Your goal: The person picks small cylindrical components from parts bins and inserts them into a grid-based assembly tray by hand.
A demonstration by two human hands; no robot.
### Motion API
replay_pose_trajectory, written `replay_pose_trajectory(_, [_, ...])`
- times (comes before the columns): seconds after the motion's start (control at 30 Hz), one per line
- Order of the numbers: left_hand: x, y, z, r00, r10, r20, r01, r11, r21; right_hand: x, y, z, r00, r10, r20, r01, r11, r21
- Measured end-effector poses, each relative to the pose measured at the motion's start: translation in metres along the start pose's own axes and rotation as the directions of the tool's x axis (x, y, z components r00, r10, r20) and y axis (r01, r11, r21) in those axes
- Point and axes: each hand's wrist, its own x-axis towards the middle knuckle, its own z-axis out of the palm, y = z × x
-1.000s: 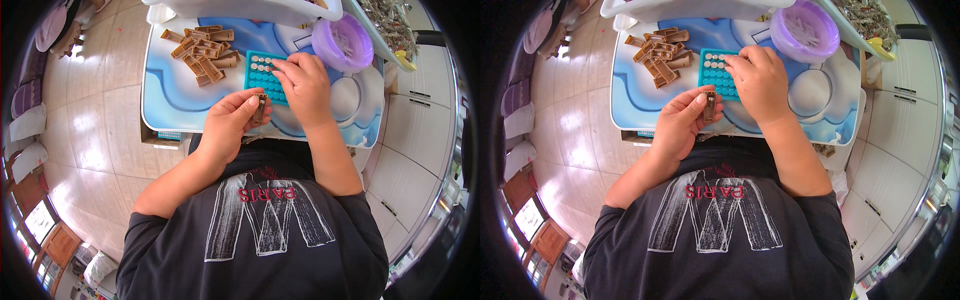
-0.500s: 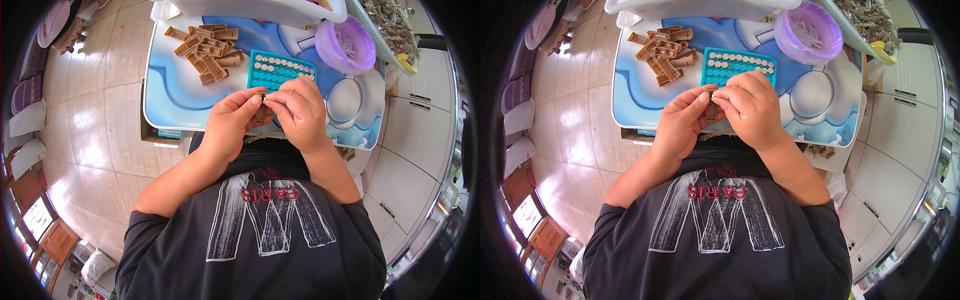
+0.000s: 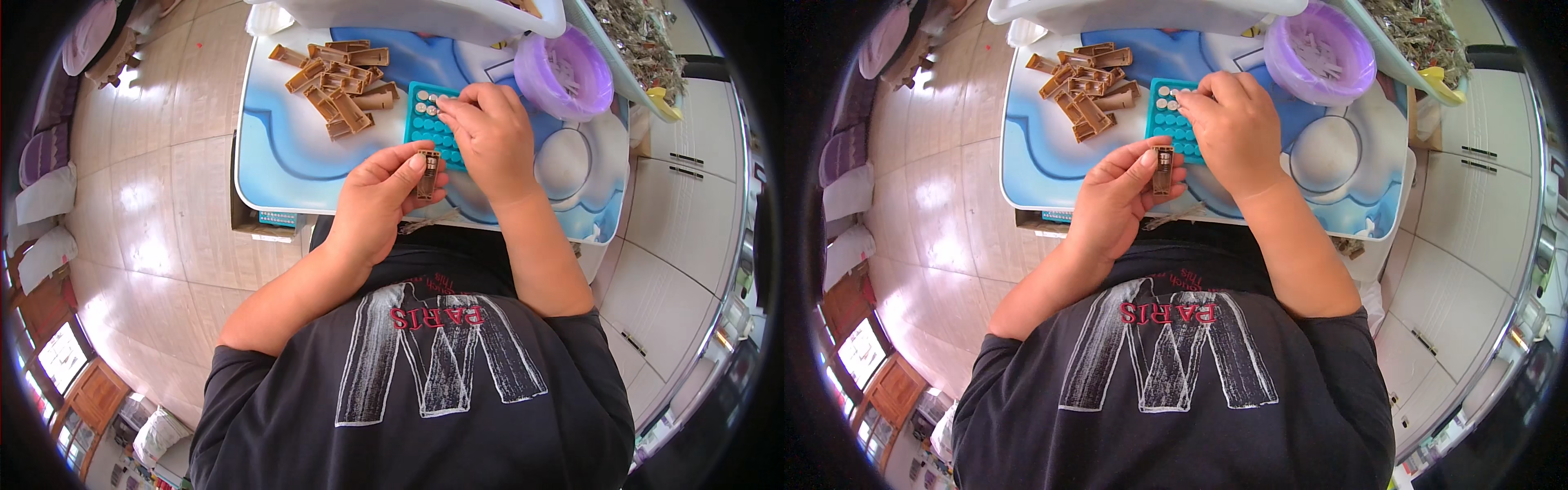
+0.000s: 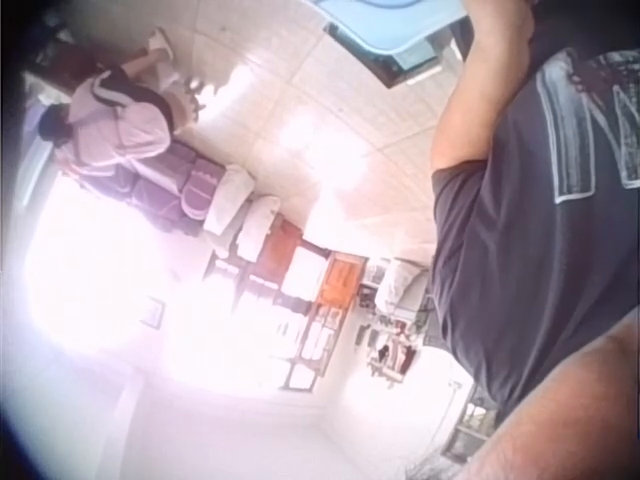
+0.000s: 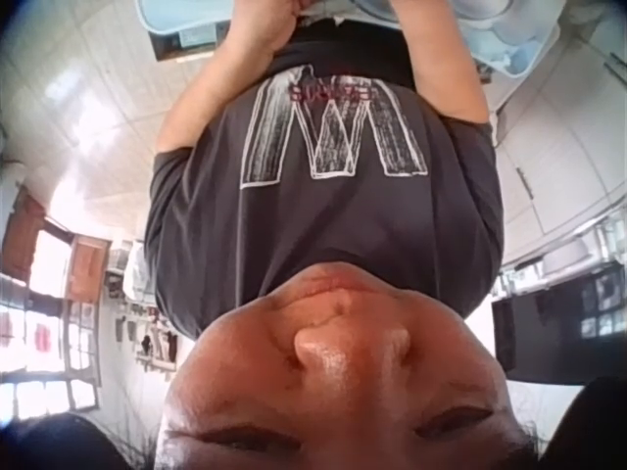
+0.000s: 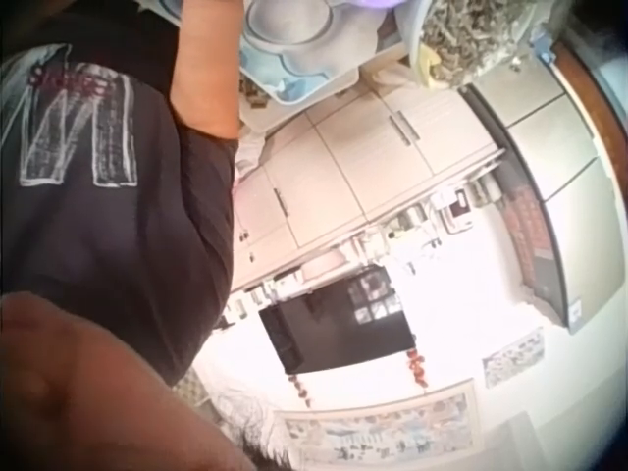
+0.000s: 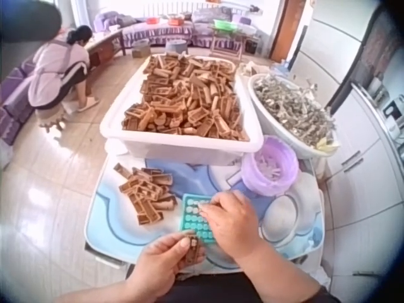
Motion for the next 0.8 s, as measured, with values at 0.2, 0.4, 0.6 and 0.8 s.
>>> replay_pose_trajectory(0.2, [-0.001, 0.002, 0.003, 1.0, -0.004, -0.022, 0.004, 1.0, -0.017, -0.003, -0.009, -0.008, 0.996, -0.016, -0.087, 0.023, 0.996, 0.086])
replay_pose_trajectory(0.4, [0.001, -0.001, 0.0, 1.0, -0.004, -0.026, 0.003, 0.999, -0.033, -0.015, -0.029, -0.023, 0.999, 0.016, 0.04, -0.026, 0.964, 0.264])
replay_pose_trajectory(0.6, [0.0, -0.003, 0.001, 1.0, 0.007, -0.026, -0.008, 0.999, -0.031, -0.02, -0.032, -0.019, 1.0, 0.006, 0.024, -0.012, 0.961, 0.277])
replay_pose_trajectory(0.8, [0.0, -0.004, 0.002, 0.998, 0.018, -0.056, -0.02, 0.999, -0.038, -0.021, -0.035, -0.014, 0.999, 0.021, 0.05, -0.035, 0.953, 0.302])
